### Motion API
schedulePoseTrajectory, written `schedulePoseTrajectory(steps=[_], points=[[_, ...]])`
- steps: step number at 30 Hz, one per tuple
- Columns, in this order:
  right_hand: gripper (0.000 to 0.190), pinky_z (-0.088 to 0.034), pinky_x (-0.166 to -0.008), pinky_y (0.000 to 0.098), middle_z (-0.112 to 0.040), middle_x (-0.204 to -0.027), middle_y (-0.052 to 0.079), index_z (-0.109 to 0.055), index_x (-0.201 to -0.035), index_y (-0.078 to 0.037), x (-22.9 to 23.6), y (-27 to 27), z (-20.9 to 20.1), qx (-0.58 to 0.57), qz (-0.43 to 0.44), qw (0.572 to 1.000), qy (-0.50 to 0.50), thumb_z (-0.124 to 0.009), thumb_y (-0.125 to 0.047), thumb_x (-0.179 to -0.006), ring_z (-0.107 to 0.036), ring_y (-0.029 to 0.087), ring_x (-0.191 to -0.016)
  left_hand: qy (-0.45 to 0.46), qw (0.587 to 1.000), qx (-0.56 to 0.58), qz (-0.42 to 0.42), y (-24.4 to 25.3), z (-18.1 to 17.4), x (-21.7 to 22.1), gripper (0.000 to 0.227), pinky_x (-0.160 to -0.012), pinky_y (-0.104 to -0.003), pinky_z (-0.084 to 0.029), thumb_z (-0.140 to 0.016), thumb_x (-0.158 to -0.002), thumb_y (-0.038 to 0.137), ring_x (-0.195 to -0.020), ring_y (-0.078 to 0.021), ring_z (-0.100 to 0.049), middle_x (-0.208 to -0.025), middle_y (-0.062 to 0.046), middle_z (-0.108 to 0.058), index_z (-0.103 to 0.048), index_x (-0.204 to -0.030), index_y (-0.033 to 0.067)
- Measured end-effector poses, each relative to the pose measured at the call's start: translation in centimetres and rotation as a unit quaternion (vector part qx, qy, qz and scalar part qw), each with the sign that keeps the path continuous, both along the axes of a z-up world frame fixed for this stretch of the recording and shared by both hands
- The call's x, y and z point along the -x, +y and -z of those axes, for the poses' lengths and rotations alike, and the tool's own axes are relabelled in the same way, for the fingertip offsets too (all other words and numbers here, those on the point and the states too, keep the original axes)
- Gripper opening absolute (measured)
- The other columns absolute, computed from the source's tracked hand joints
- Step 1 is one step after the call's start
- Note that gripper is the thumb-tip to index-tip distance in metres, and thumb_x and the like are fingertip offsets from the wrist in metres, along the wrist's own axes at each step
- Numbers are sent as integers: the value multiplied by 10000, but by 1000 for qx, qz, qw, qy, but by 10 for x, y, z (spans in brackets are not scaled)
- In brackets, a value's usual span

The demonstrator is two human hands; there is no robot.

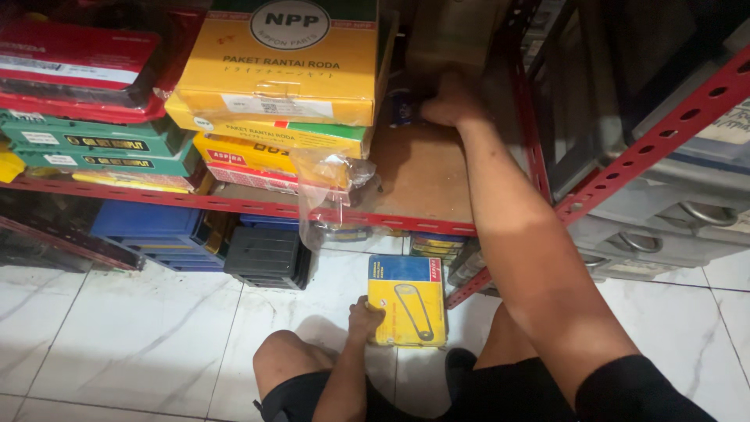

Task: The person organizes boxes of motorcycle parts on metal shelves by moving several boxes from the floor and lower shelves to different positions.

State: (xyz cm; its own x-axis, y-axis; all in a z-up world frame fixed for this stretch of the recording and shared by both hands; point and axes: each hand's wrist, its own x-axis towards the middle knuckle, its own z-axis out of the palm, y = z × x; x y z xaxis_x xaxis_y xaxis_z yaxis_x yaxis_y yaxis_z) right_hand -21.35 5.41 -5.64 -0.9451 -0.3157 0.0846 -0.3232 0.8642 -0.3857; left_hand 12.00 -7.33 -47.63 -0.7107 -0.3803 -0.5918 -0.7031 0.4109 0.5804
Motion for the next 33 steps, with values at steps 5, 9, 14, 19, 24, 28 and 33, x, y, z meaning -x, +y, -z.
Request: schedulePoseTrajectory(steps=[5,9,14,19,24,28,33], points=[[791,-480,-897,543,-611,-1193,362,-716,-1112,59,14,-8,21,-67,-65,987,131,-939,-404,-510,-591,507,-1108,-9,1000,4,-5,2,-3,3,729,-1076,-435,-501,-759,-774,392,-1263,-397,-591,-1357,-219,-553,-513,-1436,214],[503,-562,-919,441,-716,-1059,296,-754,-1046,63,13,-8,21,-98,-66,991,55,-808,-311,-714,-705,388,-1023,-22,1000,16,0,3,-3,5,732,-1088,-434,-484,-757,-791,400,-1281,-400,-567,-1379,-225,-529,-494,-1445,203],[521,-574,-876,430,-726,-1031,273,-750,-1052,40,-15,-13,-3,-46,-43,998,6,-837,-329,-695,-723,365,-989,-21,1000,10,2,2,-2,2,725,-1094,-425,-490,-750,-781,393,-1281,-386,-586,-1367,-217,-558,-517,-1441,205],[580,-577,-859,413,-728,-1040,245,-734,-1056,30,-26,-14,-18,-62,3,993,-98,-885,-374,-669,-739,345,-965,-34,999,12,-4,4,-14,-1,755,-1094,-444,-483,-776,-765,420,-1299,-378,-565,-1386,-193,-549,-517,-1440,204],[589,-548,-826,439,-693,-1055,278,-691,-1086,56,-4,-6,10,-18,-19,999,-21,-894,-335,-696,-681,392,-983,-82,994,67,21,-1,-37,9,749,-1109,-508,-440,-745,-796,585,-1340,-359,-525,-1436,-145,-519,-555,-1421,216],[450,-561,-827,416,-723,-1016,285,-696,-1076,75,-4,-4,8,32,14,997,-76,-811,-287,-835,-720,369,-956,-2,997,66,29,-19,-25,13,769,-1053,-457,-485,-813,-748,548,-1251,-353,-593,-1335,-173,-595,-587,-1382,176],[449,-575,-730,420,-711,-1006,179,-646,-1173,14,-61,1,-22,273,35,960,-50,-790,-193,-803,-725,323,-927,107,978,-95,150,-37,-61,16,489,-920,-367,-565,-716,-883,386,-1035,-280,-743,-1076,-175,-768,-701,-1210,23]])
